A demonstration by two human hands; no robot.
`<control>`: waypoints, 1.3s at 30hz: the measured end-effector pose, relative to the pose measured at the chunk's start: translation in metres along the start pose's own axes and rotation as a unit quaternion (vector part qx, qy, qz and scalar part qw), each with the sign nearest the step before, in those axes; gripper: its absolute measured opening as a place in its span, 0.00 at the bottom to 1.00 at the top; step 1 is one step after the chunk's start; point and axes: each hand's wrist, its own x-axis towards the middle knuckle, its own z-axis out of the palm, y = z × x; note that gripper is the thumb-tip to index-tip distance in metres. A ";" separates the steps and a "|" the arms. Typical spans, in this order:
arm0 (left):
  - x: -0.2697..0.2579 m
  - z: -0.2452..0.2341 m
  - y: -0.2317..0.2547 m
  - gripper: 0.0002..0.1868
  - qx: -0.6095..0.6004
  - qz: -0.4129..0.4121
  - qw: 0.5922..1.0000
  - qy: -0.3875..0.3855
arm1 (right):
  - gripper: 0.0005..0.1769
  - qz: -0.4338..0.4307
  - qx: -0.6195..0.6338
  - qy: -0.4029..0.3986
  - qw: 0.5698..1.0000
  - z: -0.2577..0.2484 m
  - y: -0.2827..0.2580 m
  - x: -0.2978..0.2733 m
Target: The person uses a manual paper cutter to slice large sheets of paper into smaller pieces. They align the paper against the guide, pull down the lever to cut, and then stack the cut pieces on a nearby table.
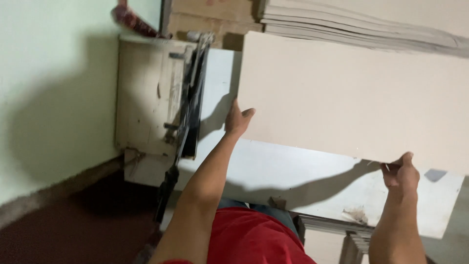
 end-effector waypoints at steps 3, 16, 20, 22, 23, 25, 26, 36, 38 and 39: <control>-0.031 -0.035 0.040 0.46 -0.008 -0.026 0.999 -0.019 | 0.22 -0.013 -0.042 0.029 0.999 0.005 -0.005 -0.021; 0.105 -0.026 0.148 0.33 0.311 0.369 0.870 0.097 | 0.14 -0.024 0.246 0.149 0.958 0.043 0.044 -0.061; 0.104 -0.036 0.236 0.35 0.377 0.297 0.874 -0.081 | 0.57 0.113 0.420 -0.316 0.843 0.049 0.208 -0.041; 0.105 -0.039 0.255 0.37 0.371 0.247 0.880 -0.167 | 0.46 0.277 0.460 -0.027 0.843 0.152 0.146 -0.173; 0.106 -0.036 0.255 0.37 0.376 0.246 0.877 -0.168 | 0.46 0.280 0.463 -0.025 0.841 0.181 0.114 -0.200; 0.109 -0.030 0.255 0.36 0.415 0.240 0.861 -0.168 | 0.37 0.284 0.466 -0.092 0.833 0.228 0.042 -0.263; 0.110 -0.030 0.253 0.36 0.419 0.242 0.858 -0.171 | 0.37 0.285 0.470 -0.089 0.830 0.232 0.043 -0.260; 0.106 -0.021 0.243 0.34 0.404 0.222 0.874 -0.153 | 0.39 0.276 0.458 -0.105 0.838 0.230 0.057 -0.241; 0.090 -0.035 0.233 0.36 0.394 0.190 0.885 -0.158 | 0.44 0.275 0.400 -0.131 0.864 0.213 0.074 -0.231; 0.091 -0.042 0.228 0.33 0.352 0.232 0.899 -0.116 | 0.42 0.277 0.326 -0.114 0.896 0.206 0.080 -0.223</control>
